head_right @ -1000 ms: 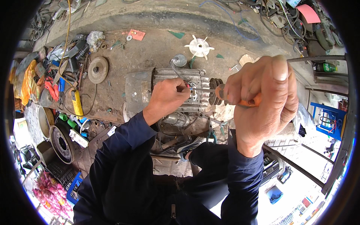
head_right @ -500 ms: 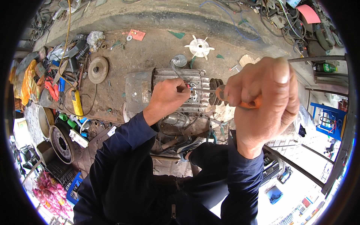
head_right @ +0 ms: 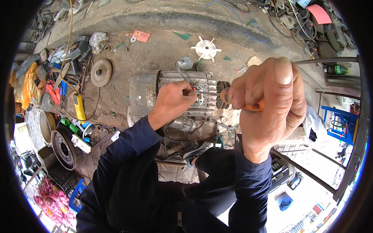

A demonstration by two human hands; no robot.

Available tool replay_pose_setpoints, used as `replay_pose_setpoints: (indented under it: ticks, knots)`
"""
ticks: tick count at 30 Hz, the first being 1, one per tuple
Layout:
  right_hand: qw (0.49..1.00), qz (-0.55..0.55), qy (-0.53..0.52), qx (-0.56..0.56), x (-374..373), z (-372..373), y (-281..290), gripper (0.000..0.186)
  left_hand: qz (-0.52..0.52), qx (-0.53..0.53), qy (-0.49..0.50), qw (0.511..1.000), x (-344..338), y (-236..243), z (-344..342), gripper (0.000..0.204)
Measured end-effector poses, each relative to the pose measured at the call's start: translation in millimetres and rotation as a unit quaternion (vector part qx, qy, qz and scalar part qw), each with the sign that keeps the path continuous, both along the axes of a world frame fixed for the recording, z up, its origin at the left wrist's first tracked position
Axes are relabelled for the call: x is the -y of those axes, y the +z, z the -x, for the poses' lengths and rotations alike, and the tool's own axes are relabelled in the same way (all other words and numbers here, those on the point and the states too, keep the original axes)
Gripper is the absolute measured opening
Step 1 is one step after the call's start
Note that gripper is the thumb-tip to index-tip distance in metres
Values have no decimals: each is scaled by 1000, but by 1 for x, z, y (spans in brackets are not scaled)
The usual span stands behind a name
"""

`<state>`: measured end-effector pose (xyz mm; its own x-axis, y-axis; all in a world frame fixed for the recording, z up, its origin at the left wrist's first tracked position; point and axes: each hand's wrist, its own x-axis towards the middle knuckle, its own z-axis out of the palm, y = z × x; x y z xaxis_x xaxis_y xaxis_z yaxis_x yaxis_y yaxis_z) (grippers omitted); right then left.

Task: The person retrieves a black cable, then sits on the floor and works on an electric motor. They strip wire ends, connect wires to the motor's terminal block, and tighten connections with a screwdriver. Finally, they use a yellow multimeter to test the motor.

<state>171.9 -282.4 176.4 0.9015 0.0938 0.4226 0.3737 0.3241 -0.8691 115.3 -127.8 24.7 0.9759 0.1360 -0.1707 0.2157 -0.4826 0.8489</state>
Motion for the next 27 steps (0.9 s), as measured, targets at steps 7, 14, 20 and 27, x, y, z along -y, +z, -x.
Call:
replay_pose_setpoints:
  ticks: [7, 14, 20, 27]
  knots:
    - [995, 69, -47, 48, -21, 10, -9, 29, 6, -12, 3, 1000, 0, 2, 0, 21]
    - [923, 145, 354, -40, -9, -13, 7, 42, -15, 13, -13, 1000, -2, 3, -1, 22]
    - [959, 270, 86, -20, -16, -18, 13, 38, 2, -12, -9, 1000, -3, 3, 1, 23]
    - [822, 557, 73, 96, 9, 3, 59, 16, -6, -8, -16, 1000, -4, 1, 1, 24]
